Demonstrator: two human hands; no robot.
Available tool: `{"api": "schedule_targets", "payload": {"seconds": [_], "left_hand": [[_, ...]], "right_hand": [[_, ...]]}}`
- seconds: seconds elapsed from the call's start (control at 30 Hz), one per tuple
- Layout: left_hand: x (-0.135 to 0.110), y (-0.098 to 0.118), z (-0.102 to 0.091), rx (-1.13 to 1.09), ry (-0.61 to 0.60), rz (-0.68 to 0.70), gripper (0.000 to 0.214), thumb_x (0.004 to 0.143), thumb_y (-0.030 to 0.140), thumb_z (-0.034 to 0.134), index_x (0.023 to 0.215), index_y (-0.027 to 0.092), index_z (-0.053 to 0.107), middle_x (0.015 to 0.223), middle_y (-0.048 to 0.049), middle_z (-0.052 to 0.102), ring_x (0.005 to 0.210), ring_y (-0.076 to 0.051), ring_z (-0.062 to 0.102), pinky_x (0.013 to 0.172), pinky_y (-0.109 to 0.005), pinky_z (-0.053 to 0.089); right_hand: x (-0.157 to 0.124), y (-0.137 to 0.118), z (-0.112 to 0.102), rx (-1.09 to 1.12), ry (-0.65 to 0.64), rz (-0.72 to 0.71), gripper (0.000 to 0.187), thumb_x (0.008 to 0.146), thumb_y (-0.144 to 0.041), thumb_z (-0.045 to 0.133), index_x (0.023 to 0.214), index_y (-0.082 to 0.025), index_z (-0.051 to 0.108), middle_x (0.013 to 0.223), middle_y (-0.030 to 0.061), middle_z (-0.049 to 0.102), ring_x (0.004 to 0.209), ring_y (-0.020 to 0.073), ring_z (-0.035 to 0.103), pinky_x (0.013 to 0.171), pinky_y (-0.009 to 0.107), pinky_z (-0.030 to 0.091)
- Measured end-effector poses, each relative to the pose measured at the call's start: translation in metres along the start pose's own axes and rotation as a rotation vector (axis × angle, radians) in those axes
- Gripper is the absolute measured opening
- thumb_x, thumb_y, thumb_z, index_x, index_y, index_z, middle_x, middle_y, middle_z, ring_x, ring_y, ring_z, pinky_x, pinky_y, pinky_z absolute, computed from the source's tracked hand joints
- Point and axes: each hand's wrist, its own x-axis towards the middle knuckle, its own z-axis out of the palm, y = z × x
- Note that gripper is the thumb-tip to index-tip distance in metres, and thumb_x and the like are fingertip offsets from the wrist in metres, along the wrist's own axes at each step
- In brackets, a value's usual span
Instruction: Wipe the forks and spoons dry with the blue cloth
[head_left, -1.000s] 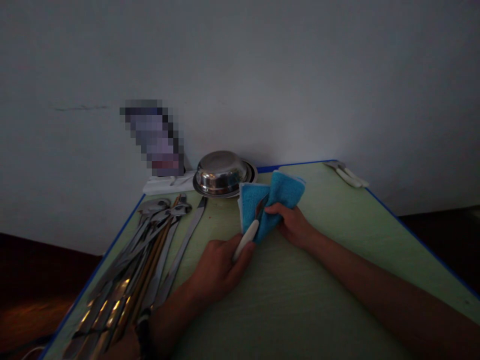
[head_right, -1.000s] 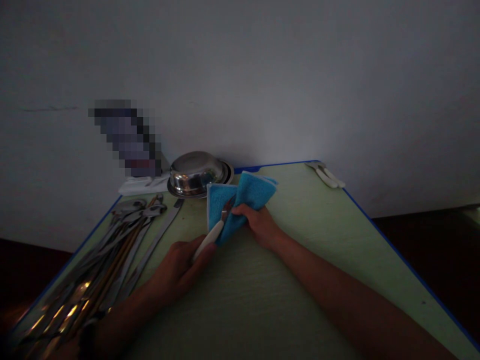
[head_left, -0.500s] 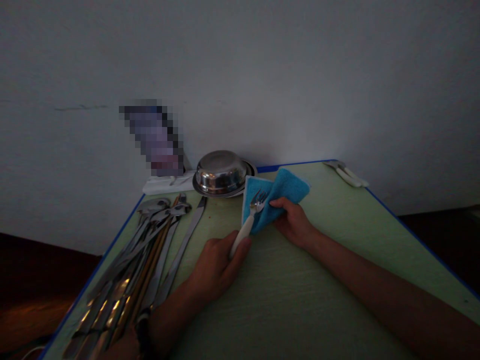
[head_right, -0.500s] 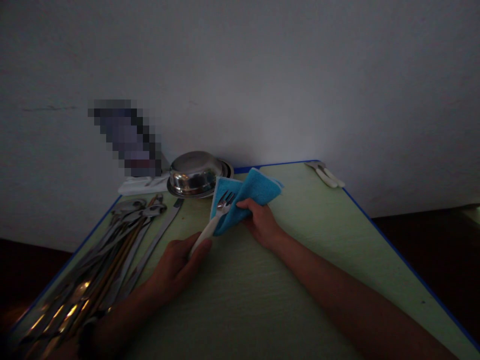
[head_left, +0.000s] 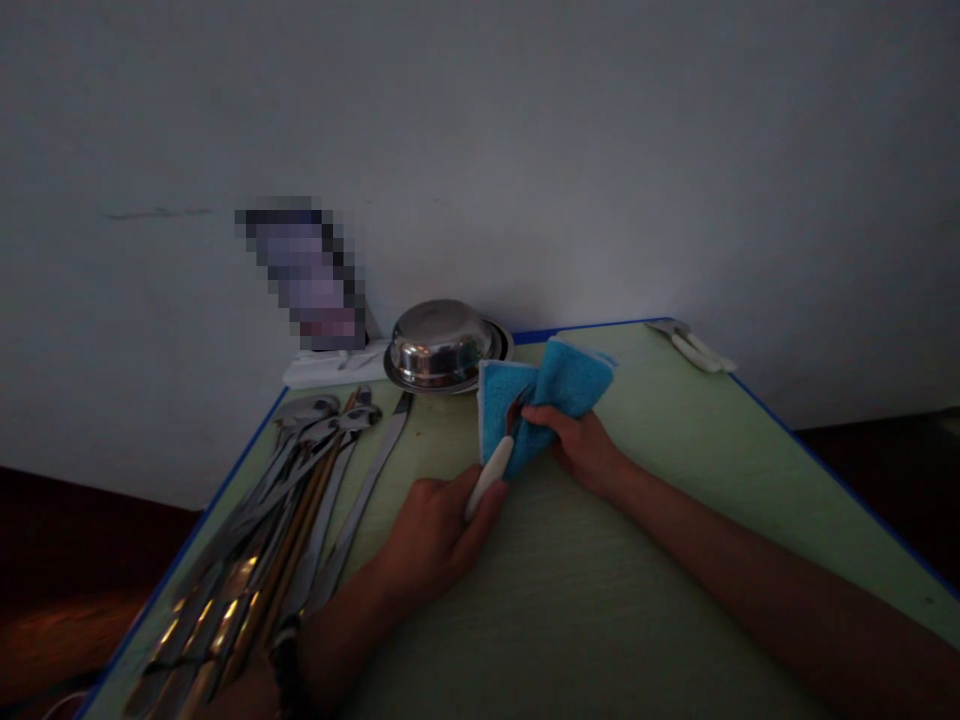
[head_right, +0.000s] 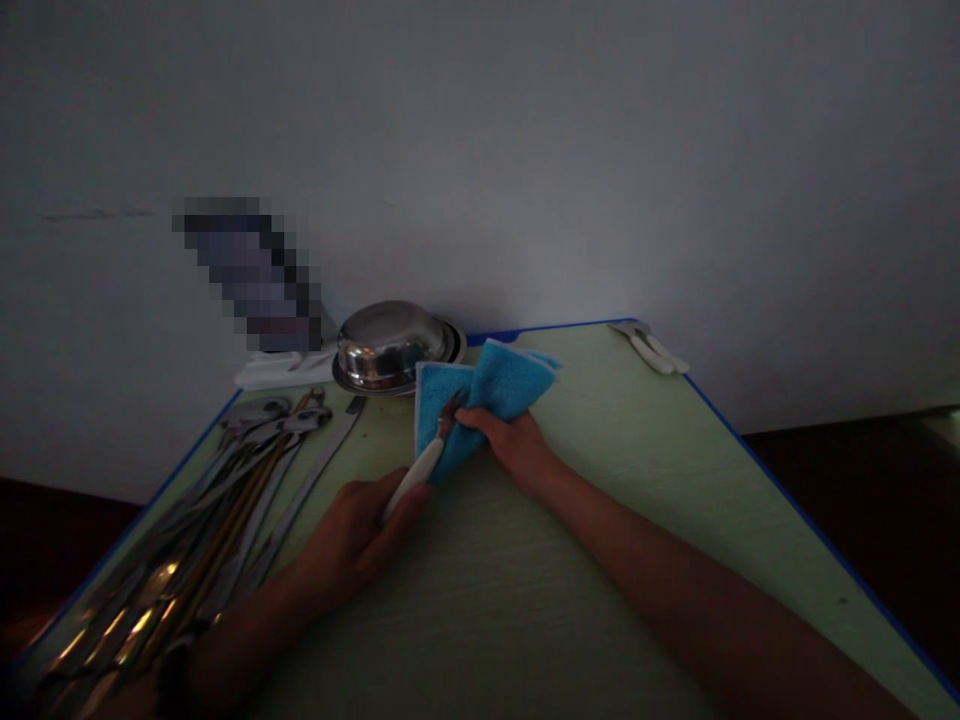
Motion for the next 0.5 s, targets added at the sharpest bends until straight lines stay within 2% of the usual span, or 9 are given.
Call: {"api": "schedule_targets", "payload": {"seconds": [0.17, 0.37, 0.5], "left_hand": [[0.0004, -0.0001, -0.0006, -0.017, 0.036, 0.002, 0.032, 0.091, 0.035, 0.032, 0.071, 0.016, 0.047, 0.051, 0.0042, 0.042, 0.043, -0.010, 0.044, 0.043, -0.021, 0.030], [-0.0001, -0.0024, 0.0008, -0.023, 0.096, -0.008, 0.031, 0.091, 0.035, 0.032, 0.074, 0.016, 0.048, 0.051, 0.0048, 0.041, 0.043, -0.010, 0.044, 0.044, -0.022, 0.030], [0.0001, -0.0031, 0.0023, -0.014, 0.120, -0.022, 0.032, 0.091, 0.036, 0.031, 0.075, 0.015, 0.049, 0.052, 0.0038, 0.045, 0.044, -0.011, 0.047, 0.045, -0.022, 0.031]], "right_hand": [[0.0039, -0.0015, 0.0026, 0.183, 0.132, 0.073, 0.008, 0.061, -0.019, 0.062, 0.068, -0.020, 0.065, 0.067, -0.0029, 0.067, 0.067, 0.0157, 0.060, 0.070, 0.031, 0.045], [0.0086, -0.0039, 0.0027, 0.344, 0.192, 0.099, 0.008, 0.057, -0.013, 0.062, 0.060, -0.019, 0.059, 0.061, -0.0057, 0.063, 0.062, 0.0133, 0.056, 0.064, 0.027, 0.044], [0.0079, -0.0039, 0.0027, 0.354, 0.164, 0.108, 0.008, 0.057, -0.014, 0.063, 0.062, -0.019, 0.061, 0.060, -0.0053, 0.063, 0.062, 0.0137, 0.056, 0.064, 0.027, 0.045]]}}
